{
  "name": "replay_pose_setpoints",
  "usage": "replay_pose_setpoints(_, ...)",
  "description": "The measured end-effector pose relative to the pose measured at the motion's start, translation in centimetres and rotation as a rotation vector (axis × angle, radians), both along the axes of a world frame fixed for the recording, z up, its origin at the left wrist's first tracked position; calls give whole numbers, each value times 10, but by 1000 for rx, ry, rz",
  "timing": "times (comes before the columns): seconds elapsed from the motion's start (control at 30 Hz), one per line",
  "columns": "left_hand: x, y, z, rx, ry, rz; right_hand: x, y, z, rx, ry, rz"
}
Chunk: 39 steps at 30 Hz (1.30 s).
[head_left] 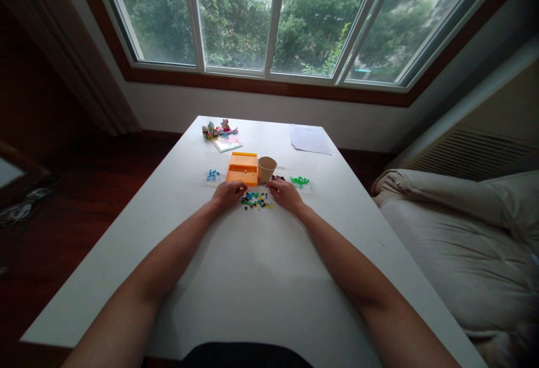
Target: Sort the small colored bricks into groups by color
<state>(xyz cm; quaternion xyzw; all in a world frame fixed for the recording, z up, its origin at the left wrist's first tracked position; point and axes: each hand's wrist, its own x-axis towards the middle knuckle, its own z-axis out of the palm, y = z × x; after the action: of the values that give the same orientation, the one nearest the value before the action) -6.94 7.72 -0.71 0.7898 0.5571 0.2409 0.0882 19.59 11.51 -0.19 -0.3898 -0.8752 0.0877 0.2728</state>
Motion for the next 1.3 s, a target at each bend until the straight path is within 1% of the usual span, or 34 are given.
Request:
replay_pose_setpoints(0.17, 3, -1, 3, -38, 38, -52, 10, 3, -11, -59, 35, 71)
replay_pose_setpoints(0.33, 7, -1, 2, -54, 58, -59, 10, 0, -12, -70, 61, 118)
replay_pose_setpoints(0.47, 8, 0, 0, -59, 46, -68, 4, -3, -12, -76, 59, 113)
replay_pose_setpoints(0.6, 10, 0, -3, -50, 42, -71, -7, -3, -16, -24, 55, 89)
replay_pose_setpoints(0.67, 11, -1, -4, -44, 37, -73, -13, -3, -19, 2, 57, 109)
replay_pose_setpoints(0.8, 14, -1, -5, -48, 31, -99, -17, 0, -23, -2, 41, 158)
replay_pose_setpoints(0.97, 15, -2, -4, -53, 43, -81, -14, -2, -19, 3, -15, 107)
replay_pose_setpoints(1.1, 17, -2, -4, -40, 45, -48, -14, -5, -14, 0, -35, 38)
replay_pose_setpoints(1.17, 19, -2, -3, -28, 27, -36, -16, -5, -13, -19, -33, 1)
replay_pose_setpoints(1.3, 26, -1, -3, -25, 29, -67, -22, -5, -15, -82, 3, -75)
